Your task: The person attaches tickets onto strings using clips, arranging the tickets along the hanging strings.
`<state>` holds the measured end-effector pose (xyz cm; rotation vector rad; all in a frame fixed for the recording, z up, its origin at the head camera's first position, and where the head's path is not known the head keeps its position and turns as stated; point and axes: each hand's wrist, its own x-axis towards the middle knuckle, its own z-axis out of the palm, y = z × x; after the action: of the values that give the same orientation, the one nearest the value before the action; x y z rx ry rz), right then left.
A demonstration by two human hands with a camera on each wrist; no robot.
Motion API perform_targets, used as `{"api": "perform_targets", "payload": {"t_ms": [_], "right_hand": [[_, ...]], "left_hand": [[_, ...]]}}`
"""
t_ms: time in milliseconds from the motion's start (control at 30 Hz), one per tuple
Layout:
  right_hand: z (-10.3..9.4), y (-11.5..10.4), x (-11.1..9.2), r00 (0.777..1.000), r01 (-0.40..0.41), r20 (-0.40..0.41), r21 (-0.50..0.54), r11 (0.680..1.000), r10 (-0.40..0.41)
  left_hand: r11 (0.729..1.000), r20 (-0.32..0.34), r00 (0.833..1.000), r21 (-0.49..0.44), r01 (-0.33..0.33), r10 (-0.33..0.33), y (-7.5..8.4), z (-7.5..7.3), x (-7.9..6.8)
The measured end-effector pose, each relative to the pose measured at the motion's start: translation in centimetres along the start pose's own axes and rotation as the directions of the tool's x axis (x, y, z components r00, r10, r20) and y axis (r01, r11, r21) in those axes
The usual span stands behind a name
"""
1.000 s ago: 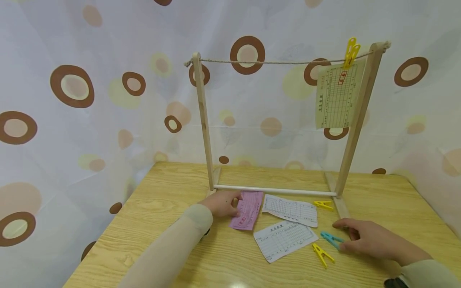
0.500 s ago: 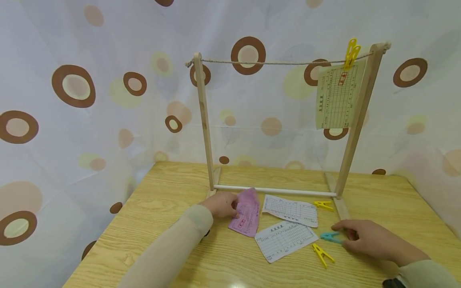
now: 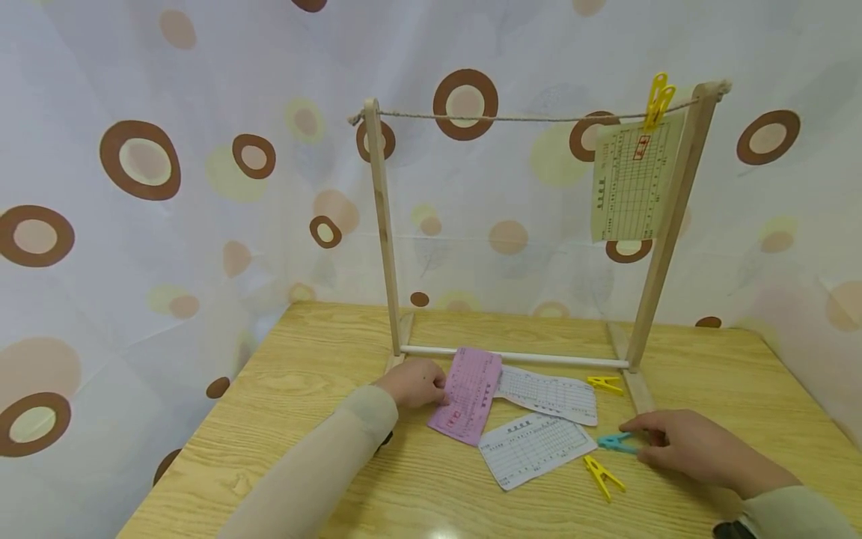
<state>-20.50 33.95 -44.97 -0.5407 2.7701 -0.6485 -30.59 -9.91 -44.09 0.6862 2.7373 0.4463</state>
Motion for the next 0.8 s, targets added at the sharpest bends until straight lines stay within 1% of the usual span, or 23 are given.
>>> {"api": "perform_targets", "payload": {"t_ms": [100,200,267,400,533,700,800], "right_hand": [[0.0,-0.1,0.0,1.000,0.016,-0.023,0.002,1.000,-0.016],[-0.1,-0.3,-0.1,0.999,0.011,-0.034,0.037,0.999,-0.010],[-0.2,-0.3,-0.1,0.999,-0.006,-0.043,0.067,0.998,0.009],[-0.2,-0.2,-0.4,0.998,0.014,-0.070,0.093,0.996,-0.008],[-0.4,-0.2,-0.5,0.995,0.038,-0.101,0.126,0.991,-0.026],[-0.9,-0.6,-0.4,0.991,0.051,-0.133,0.187,0.981,-0.026],[-1.3,-0.8,-0.3,0.986,0.054,-0.167,0.184,0.981,-0.023]], "left_hand": [[1.000,-0.006,1.000,0.000,-0.018,0.018,0.1,-0.2,-0.1],[0.999,-0.020,0.999,-0.008,-0.037,0.037,0.1,-0.3,-0.2],[0.999,-0.031,0.999,-0.021,-0.041,0.040,0.1,-0.2,-0.2],[0.998,-0.062,0.997,-0.047,-0.052,0.049,0.1,-0.2,-0.4],[0.997,-0.108,0.992,-0.041,-0.072,0.067,0.2,-0.4,-0.6],[0.997,-0.153,0.986,-0.029,-0.074,0.068,0.5,-0.6,-0.8],[0.996,-0.168,0.982,-0.014,-0.085,0.081,0.6,-0.7,-0.8]]}}
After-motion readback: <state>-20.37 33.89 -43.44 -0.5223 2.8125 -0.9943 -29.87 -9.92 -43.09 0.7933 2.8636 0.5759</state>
